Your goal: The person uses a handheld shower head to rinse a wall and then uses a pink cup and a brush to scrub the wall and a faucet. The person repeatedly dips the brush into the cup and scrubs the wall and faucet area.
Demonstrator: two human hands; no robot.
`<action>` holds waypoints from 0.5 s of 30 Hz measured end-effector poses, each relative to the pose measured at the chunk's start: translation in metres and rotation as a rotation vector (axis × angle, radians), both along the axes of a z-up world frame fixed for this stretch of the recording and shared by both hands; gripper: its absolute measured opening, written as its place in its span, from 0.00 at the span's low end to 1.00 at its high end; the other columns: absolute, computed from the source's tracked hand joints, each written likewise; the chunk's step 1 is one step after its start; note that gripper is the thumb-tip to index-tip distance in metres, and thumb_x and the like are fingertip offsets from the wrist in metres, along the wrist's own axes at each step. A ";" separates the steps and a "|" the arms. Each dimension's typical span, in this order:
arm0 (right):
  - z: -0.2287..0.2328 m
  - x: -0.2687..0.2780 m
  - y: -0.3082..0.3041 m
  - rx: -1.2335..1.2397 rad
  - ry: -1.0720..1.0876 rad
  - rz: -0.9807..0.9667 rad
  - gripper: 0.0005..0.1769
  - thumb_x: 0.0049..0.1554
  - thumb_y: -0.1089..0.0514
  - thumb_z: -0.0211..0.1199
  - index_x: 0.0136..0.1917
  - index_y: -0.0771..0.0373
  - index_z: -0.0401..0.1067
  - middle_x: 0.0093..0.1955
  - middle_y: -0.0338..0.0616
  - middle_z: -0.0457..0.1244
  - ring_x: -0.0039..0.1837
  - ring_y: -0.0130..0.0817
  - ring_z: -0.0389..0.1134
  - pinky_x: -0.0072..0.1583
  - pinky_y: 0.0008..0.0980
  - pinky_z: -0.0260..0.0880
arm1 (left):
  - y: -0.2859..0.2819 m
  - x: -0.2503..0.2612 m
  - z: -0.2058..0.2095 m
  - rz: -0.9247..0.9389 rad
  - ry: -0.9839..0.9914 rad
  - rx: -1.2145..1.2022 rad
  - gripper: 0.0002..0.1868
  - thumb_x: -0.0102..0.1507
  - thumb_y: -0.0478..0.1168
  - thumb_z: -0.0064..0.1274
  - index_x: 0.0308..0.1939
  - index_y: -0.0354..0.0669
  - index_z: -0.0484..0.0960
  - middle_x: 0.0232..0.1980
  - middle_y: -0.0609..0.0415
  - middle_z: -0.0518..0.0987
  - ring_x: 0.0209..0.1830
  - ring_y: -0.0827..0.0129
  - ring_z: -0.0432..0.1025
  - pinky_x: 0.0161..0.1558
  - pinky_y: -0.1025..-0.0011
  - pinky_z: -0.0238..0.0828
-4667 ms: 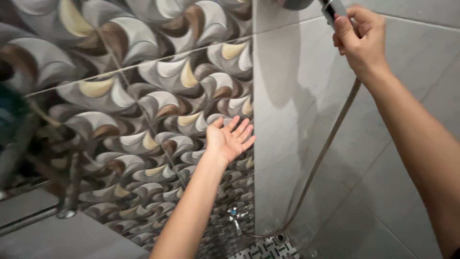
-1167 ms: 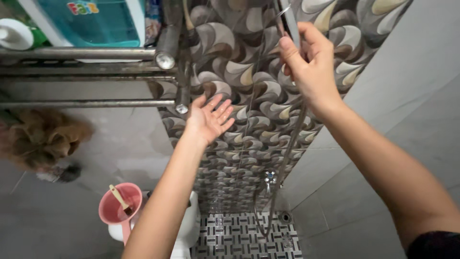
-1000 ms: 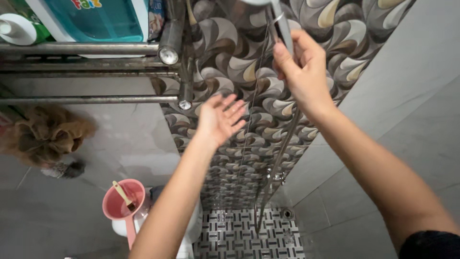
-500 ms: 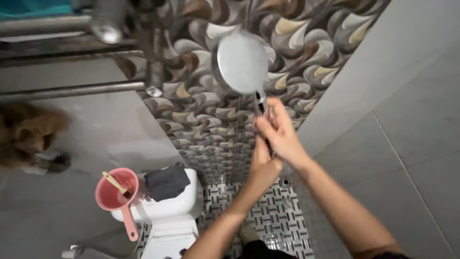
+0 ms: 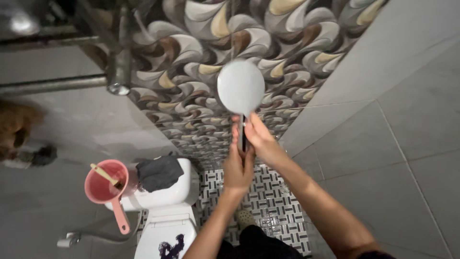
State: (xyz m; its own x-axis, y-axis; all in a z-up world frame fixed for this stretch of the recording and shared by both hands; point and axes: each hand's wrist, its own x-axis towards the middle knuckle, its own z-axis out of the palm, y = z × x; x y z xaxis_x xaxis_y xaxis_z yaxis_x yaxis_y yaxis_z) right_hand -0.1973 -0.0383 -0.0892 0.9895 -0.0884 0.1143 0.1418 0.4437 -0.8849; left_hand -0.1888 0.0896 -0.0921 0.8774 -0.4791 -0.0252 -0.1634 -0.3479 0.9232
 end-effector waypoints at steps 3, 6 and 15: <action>0.032 0.036 0.002 0.025 -0.063 0.084 0.28 0.69 0.41 0.47 0.71 0.64 0.58 0.51 0.41 0.62 0.48 0.28 0.64 0.47 0.28 0.66 | 0.003 0.019 0.025 0.074 -0.483 -0.240 0.31 0.75 0.39 0.44 0.80 0.35 0.52 0.63 0.27 0.77 0.58 0.38 0.76 0.51 0.54 0.77; 0.065 0.064 0.011 -0.041 -0.144 0.109 0.30 0.70 0.39 0.47 0.71 0.64 0.59 0.52 0.42 0.62 0.50 0.28 0.64 0.49 0.28 0.65 | 0.008 0.038 0.051 0.164 -0.500 -0.345 0.31 0.74 0.39 0.44 0.79 0.32 0.54 0.62 0.27 0.77 0.57 0.35 0.76 0.51 0.52 0.76; 0.094 0.101 0.039 0.144 -0.292 0.197 0.26 0.71 0.42 0.49 0.72 0.64 0.58 0.56 0.46 0.61 0.59 0.37 0.66 0.66 0.38 0.67 | 0.039 0.085 0.064 0.277 -0.549 -0.121 0.15 0.70 0.41 0.50 0.54 0.34 0.68 0.40 0.34 0.79 0.41 0.35 0.74 0.41 0.48 0.69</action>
State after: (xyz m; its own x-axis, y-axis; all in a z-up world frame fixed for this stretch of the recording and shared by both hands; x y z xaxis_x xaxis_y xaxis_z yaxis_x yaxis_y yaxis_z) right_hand -0.0959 0.0004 0.0043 0.9166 0.0648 0.3945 0.2783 0.6049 -0.7460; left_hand -0.1042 0.1291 -0.0281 0.8390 -0.2034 0.5047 -0.5439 -0.3431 0.7658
